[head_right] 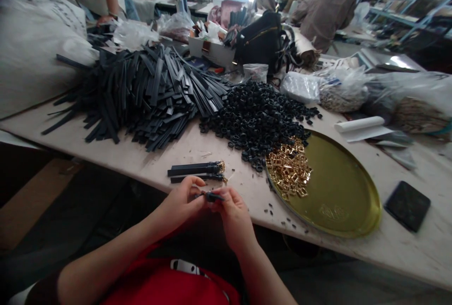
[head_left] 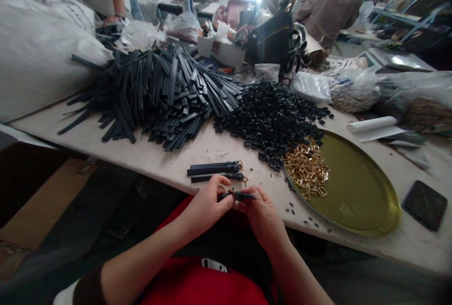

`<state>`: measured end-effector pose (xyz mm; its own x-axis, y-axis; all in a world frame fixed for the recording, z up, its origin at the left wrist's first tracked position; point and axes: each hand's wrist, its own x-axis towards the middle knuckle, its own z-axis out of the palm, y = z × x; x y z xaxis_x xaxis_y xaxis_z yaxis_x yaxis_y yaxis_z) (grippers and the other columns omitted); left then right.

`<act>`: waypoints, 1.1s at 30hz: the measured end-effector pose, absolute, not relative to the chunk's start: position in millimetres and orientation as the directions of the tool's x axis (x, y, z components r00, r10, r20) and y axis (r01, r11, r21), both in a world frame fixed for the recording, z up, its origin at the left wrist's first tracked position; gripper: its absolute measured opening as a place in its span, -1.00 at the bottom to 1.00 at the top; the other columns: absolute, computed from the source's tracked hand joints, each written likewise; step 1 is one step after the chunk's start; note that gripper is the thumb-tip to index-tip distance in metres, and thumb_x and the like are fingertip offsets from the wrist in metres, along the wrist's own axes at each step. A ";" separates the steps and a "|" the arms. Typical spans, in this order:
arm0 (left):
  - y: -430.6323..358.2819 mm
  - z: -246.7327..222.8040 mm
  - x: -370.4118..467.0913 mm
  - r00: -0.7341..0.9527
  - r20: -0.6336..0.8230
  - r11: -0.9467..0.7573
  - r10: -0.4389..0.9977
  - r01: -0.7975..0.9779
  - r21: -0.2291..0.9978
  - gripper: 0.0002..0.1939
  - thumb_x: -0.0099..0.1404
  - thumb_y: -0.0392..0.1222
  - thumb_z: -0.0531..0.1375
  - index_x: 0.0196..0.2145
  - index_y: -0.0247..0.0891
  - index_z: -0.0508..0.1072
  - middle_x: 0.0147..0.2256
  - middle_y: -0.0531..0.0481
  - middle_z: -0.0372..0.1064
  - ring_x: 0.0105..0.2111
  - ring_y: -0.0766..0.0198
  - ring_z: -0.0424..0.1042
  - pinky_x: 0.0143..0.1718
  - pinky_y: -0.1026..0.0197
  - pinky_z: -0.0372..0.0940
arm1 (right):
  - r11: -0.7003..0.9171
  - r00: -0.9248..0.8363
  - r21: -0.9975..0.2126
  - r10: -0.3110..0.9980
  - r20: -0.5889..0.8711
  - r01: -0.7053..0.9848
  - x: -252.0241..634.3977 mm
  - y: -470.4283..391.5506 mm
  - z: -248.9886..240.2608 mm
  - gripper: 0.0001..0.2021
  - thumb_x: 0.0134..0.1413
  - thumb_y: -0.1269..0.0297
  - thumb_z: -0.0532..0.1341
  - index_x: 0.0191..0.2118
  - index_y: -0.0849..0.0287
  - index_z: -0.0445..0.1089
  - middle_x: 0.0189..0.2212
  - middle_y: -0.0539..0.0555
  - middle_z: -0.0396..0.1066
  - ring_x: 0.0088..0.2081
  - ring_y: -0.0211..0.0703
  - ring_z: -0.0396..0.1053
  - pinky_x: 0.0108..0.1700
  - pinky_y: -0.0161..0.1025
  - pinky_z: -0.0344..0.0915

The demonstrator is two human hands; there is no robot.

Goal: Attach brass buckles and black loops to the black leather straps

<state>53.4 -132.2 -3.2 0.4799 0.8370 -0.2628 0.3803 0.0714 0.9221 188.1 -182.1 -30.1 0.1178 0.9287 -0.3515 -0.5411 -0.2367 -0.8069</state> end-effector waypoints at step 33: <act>-171.2 24.6 42.3 0.610 -0.459 0.402 0.646 0.239 0.884 -0.83 0.11 -0.19 0.18 -0.33 -0.32 0.36 -0.45 0.07 0.41 -0.57 0.47 0.28 -0.52 0.38 0.15 | -0.056 0.285 -0.995 0.958 -0.028 0.089 188.0 -219.5 -14.3 -0.84 -0.02 0.24 0.16 -0.29 0.11 0.17 -0.57 -0.14 0.16 -0.55 -0.33 0.15 -0.50 -0.37 0.12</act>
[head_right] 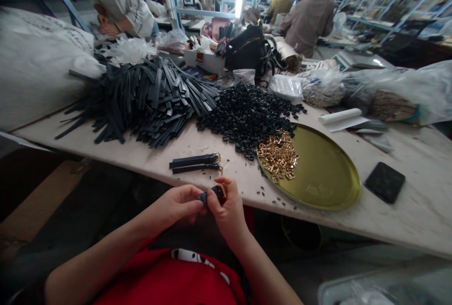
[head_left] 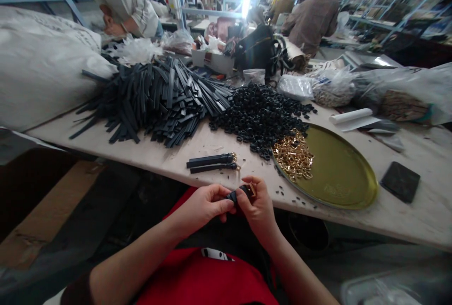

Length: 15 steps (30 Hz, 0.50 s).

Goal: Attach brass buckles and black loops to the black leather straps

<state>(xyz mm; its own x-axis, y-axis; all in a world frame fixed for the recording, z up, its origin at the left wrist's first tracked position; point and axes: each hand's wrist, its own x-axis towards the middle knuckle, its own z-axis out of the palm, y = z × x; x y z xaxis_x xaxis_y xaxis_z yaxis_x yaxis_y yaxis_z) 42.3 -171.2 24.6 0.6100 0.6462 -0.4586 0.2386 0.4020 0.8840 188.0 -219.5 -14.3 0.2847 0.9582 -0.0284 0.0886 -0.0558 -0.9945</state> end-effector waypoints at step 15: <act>-170.3 9.2 40.1 0.618 -0.471 0.524 0.629 0.110 0.845 -0.75 0.11 -0.14 0.21 -0.31 -0.38 0.42 -0.42 -0.01 0.42 -0.54 0.45 0.26 -0.46 0.36 0.15 | -0.134 -0.006 -0.961 0.990 -0.140 0.243 200.1 -217.3 -11.4 -0.89 0.06 0.20 0.04 -0.35 0.12 0.16 -0.62 -0.11 0.20 -0.59 -0.30 0.16 -0.53 -0.33 0.10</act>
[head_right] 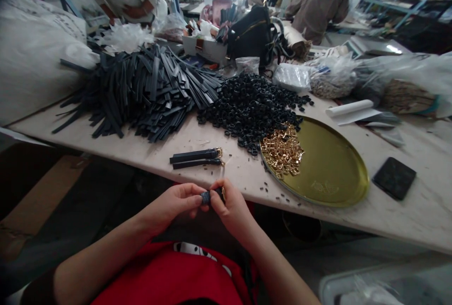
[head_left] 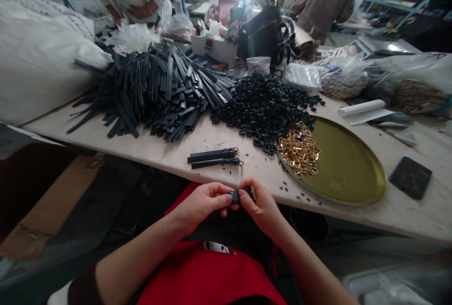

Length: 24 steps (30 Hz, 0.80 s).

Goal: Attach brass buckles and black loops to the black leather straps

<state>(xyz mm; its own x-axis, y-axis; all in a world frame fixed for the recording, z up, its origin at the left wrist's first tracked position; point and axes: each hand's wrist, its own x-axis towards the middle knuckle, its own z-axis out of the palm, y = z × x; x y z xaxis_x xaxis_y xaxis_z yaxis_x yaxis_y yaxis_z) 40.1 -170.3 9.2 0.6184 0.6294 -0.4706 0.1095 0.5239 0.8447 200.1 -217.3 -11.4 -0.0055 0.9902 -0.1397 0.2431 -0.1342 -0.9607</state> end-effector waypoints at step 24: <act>-146.2 3.8 36.0 0.755 -0.557 0.255 0.347 0.495 0.831 -0.66 0.24 -0.01 -0.01 -0.40 -0.33 0.39 -0.52 0.04 0.37 -0.62 0.44 0.23 -0.59 0.39 0.13 | 0.064 -0.301 -0.884 0.949 -0.089 0.463 217.8 -211.3 -14.8 -0.82 0.18 0.26 -0.04 -0.14 0.13 0.21 -0.28 0.06 0.37 -0.26 -0.21 0.32 -0.23 -0.29 0.23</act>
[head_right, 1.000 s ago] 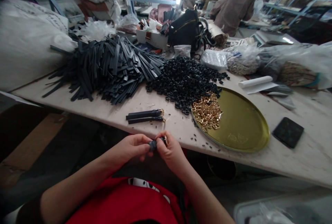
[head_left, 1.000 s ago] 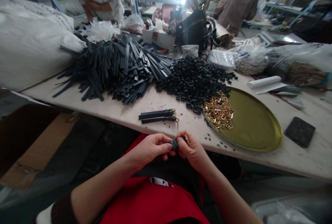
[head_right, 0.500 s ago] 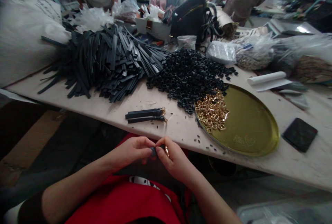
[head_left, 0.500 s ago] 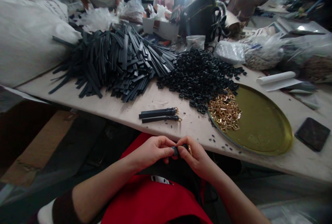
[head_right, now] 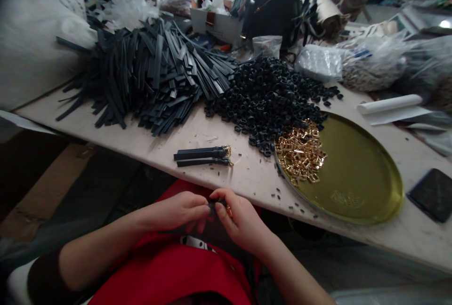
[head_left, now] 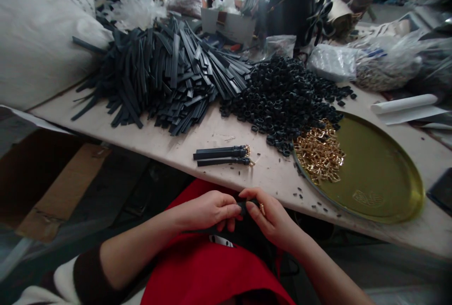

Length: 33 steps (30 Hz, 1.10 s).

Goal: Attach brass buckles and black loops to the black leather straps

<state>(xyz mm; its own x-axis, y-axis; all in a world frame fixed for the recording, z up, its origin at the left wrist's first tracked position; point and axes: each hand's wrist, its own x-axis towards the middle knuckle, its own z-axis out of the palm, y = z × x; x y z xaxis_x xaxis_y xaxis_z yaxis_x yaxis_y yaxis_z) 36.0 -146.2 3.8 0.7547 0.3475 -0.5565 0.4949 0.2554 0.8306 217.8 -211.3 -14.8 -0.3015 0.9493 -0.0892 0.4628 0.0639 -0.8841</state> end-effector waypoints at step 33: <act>27.6 -10.7 38.6 0.482 0.108 -0.493 0.870 0.835 0.246 -0.72 0.31 -0.15 -0.04 -0.26 -0.29 0.42 -0.26 -0.13 0.38 -0.23 0.18 0.35 -0.22 0.22 0.17 | 0.243 -0.124 -0.608 0.965 0.230 0.756 199.7 -76.4 -47.1 -0.78 0.11 0.29 0.03 -0.24 0.12 0.41 -0.25 0.12 0.39 -0.21 -0.08 0.33 -0.15 -0.14 0.25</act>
<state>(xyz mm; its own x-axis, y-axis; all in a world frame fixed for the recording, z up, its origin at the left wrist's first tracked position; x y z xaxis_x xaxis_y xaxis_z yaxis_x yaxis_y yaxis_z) 38.6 27.6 -10.7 0.4817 0.8697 0.1077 0.8346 -0.4927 0.2462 199.7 -76.4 -47.1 -0.1243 0.9651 0.2304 0.7559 0.2426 -0.6081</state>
